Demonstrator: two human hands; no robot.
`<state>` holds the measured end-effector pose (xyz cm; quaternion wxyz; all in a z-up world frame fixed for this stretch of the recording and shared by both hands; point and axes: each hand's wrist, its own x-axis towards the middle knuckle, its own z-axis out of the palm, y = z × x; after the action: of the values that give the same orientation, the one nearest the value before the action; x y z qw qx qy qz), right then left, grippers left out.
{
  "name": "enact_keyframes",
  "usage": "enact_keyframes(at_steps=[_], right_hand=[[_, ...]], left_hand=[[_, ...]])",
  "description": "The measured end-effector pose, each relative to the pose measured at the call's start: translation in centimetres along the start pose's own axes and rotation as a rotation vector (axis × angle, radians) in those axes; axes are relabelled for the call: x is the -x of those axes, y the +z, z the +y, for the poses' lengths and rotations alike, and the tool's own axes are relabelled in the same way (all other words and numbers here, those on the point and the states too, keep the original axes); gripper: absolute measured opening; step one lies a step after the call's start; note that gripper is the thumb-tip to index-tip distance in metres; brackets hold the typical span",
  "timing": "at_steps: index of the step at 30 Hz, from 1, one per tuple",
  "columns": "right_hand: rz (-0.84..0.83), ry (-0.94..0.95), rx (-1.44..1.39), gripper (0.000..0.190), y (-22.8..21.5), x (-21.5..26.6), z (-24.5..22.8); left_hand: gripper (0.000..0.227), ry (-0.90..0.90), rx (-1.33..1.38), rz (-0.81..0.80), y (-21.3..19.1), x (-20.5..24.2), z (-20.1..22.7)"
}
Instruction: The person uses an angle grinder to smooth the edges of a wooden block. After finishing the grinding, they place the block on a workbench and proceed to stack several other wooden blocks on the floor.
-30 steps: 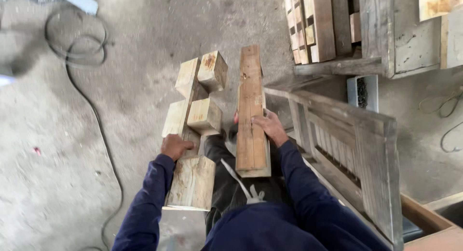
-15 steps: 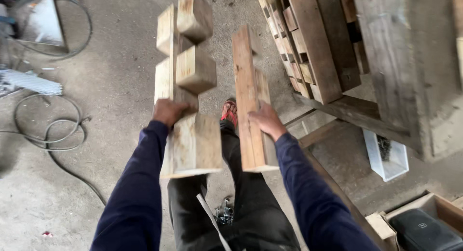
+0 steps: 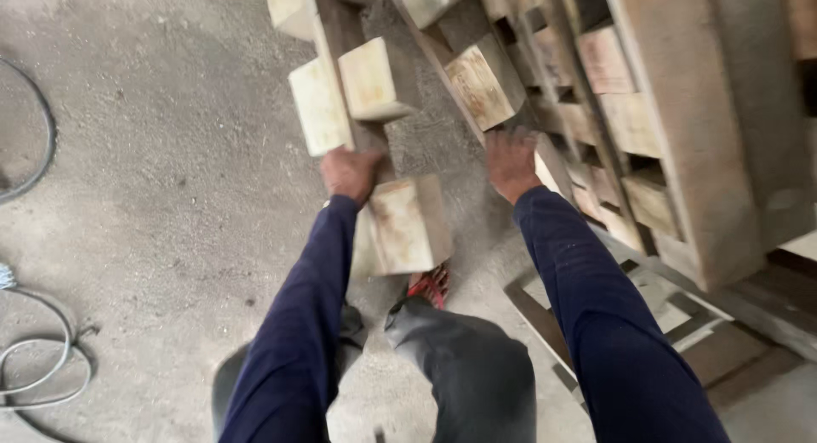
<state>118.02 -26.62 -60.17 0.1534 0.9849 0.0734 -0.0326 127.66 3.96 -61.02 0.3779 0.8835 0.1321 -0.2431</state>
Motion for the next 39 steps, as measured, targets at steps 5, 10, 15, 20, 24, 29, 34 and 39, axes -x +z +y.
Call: enact_keyframes(at_steps=[5,10,15,20,24,29,34,39], right_hand=[[-0.152,0.145,-0.341,0.049,6.0,2.3,-0.4],[-0.187,0.172,-0.342,0.027,7.8,1.7,-1.6],[-0.298,0.32,-0.707,0.023,5.9,0.6,-2.8],[0.001,1.113,-1.246,0.084,2.6,-4.1,-3.5],[-0.078,0.819,-0.88,0.12,2.4,-6.2,-5.1],[-0.046,0.778,-0.813,0.103,3.8,-8.5,-2.6],[0.177,0.664,-0.493,0.088,2.4,-7.3,-2.5],[-0.245,1.075,-1.099,0.071,1.0,-6.5,-2.9]], left_hand=[[0.055,-0.019,0.024,0.137,8.7,-2.9,-3.5],[0.058,-0.081,-0.148,0.232,12.4,-3.7,-1.7],[0.055,-0.249,-0.073,0.106,12.5,-3.3,0.2],[0.052,-0.242,-0.044,0.176,12.0,-4.4,1.9],[0.054,-0.268,-0.059,0.16,12.0,-3.5,1.4],[0.054,-0.29,-0.082,0.136,12.0,-4.2,2.2],[0.054,-0.304,-0.085,0.135,11.8,-3.8,1.9],[0.055,-0.285,-0.125,0.127,12.1,-3.9,2.0]])
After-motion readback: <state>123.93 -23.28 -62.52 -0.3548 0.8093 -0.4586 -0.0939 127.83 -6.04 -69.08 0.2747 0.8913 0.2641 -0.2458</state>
